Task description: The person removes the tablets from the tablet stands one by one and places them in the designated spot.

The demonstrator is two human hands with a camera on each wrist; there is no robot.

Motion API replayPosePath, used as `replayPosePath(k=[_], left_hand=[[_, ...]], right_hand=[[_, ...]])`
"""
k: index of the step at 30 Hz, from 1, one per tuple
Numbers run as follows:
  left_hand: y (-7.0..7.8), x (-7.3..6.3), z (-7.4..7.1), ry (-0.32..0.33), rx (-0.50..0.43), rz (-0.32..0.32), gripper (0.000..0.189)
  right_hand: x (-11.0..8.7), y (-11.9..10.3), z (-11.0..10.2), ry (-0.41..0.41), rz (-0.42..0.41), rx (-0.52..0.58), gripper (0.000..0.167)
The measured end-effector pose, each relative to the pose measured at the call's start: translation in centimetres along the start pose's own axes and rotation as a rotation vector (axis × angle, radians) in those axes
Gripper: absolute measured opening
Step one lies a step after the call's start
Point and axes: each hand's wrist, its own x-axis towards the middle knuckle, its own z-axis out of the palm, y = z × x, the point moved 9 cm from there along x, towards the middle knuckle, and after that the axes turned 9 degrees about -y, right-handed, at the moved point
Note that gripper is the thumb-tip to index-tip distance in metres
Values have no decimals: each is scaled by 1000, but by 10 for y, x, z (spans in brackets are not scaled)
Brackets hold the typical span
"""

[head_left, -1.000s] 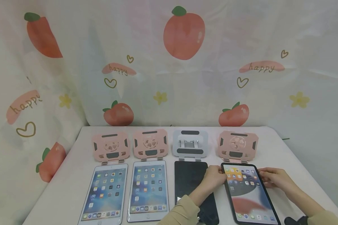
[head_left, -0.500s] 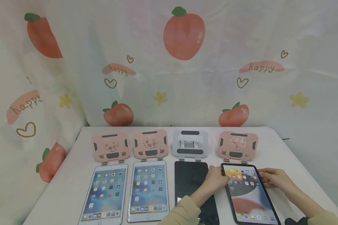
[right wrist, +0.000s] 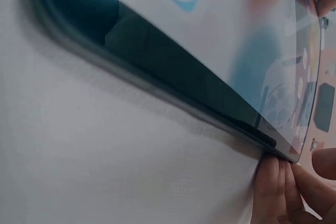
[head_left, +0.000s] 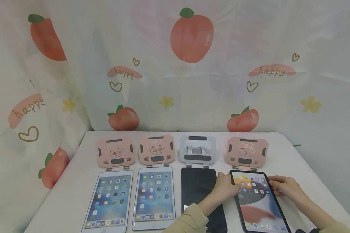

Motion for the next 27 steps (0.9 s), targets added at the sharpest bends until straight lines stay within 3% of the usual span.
replayPosePath(k=[6, 11, 18, 27], left_hand=[[-1, -2, 0, -20, 26, -43, 44], [0, -4, -2, -44, 50, -42, 50], [7, -10, -14, -56, 83, 9, 53], [6, -21, -39, -7, 104, 78, 50]], right_hand=[[0, -6, -4, 10, -33, -16, 49], [1, -14, -8, 25, -72, -31, 47], [11, -23, -5, 72, -137, -71, 44], [29, -27, 1, 184, -243, -188, 42]])
